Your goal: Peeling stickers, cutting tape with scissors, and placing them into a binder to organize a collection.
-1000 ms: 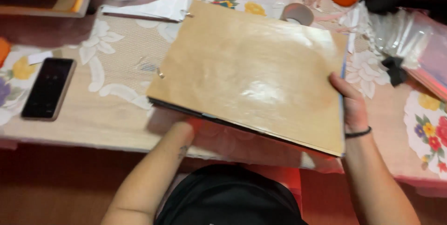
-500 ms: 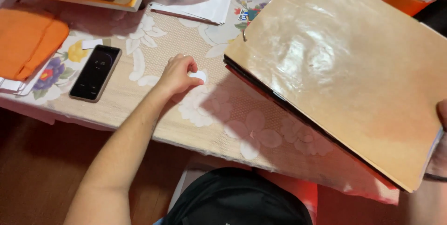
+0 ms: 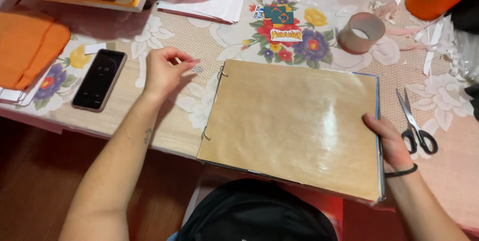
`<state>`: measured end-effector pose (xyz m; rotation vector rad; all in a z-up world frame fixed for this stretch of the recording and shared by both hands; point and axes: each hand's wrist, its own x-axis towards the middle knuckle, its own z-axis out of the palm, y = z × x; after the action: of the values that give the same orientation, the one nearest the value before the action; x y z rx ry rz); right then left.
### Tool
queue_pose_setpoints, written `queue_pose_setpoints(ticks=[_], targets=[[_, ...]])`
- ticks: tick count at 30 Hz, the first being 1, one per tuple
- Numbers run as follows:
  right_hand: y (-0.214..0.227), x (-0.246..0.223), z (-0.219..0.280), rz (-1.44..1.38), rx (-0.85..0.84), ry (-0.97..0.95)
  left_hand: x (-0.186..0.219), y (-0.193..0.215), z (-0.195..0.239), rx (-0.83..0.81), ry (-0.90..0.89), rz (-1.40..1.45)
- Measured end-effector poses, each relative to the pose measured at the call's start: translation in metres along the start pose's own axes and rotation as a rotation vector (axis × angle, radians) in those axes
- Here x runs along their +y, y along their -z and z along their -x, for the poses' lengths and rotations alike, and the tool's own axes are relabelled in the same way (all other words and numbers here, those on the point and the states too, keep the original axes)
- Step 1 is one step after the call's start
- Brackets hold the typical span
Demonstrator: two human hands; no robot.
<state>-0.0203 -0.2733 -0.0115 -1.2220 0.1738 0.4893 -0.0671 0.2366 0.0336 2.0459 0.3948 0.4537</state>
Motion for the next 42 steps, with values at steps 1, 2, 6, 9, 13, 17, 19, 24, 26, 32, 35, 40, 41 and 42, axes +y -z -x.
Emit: queue_pose_setpoints(ticks=[1,2,6,9,13,17,19,24,26,32,35,40,41,42], targets=[[-0.001,0.001,-0.002,0.050,-0.053,0.015,0.001,0.002,0.001,0.107,-0.180,-0.027],[-0.005,-0.005,0.004,0.048,-0.045,0.011,0.014,-0.004,0.014,0.098,-0.177,-0.026],[-0.005,-0.020,-0.002,0.272,0.038,0.211,0.054,-0.026,0.048,-0.032,-0.240,0.365],[-0.006,-0.020,-0.001,0.365,0.147,0.305,0.066,-0.045,0.061,-0.213,0.132,0.742],[-0.008,-0.020,0.007,0.960,0.318,0.861,0.076,-0.058,0.077,-0.174,-0.273,0.560],[-0.067,-0.035,0.032,0.974,0.228,0.943,0.093,-0.052,0.080,-0.050,-1.128,0.206],[-0.101,-0.025,0.033,0.630,-0.052,0.757,0.090,-0.062,0.078,0.177,-1.276,0.040],[-0.142,-0.011,0.015,1.028,-0.011,1.643,0.095,-0.099,0.065,-0.153,-0.386,0.690],[-0.151,-0.011,-0.001,1.125,0.049,1.840,0.096,-0.112,0.058,-0.318,0.031,0.951],[-0.149,-0.007,-0.034,1.347,0.209,1.970,0.092,-0.130,0.052,-0.436,0.238,0.943],[-0.148,-0.007,-0.034,1.401,0.208,1.974,0.085,-0.131,0.055,-0.454,0.250,0.953],[-0.150,-0.001,-0.032,1.433,0.206,1.947,0.078,-0.131,0.068,-0.492,0.217,0.962],[-0.150,0.001,-0.033,1.432,0.204,1.941,0.078,-0.130,0.069,-0.492,0.223,0.960],[-0.149,0.003,-0.033,1.434,0.216,1.955,0.078,-0.129,0.071,-0.481,0.227,0.981]])
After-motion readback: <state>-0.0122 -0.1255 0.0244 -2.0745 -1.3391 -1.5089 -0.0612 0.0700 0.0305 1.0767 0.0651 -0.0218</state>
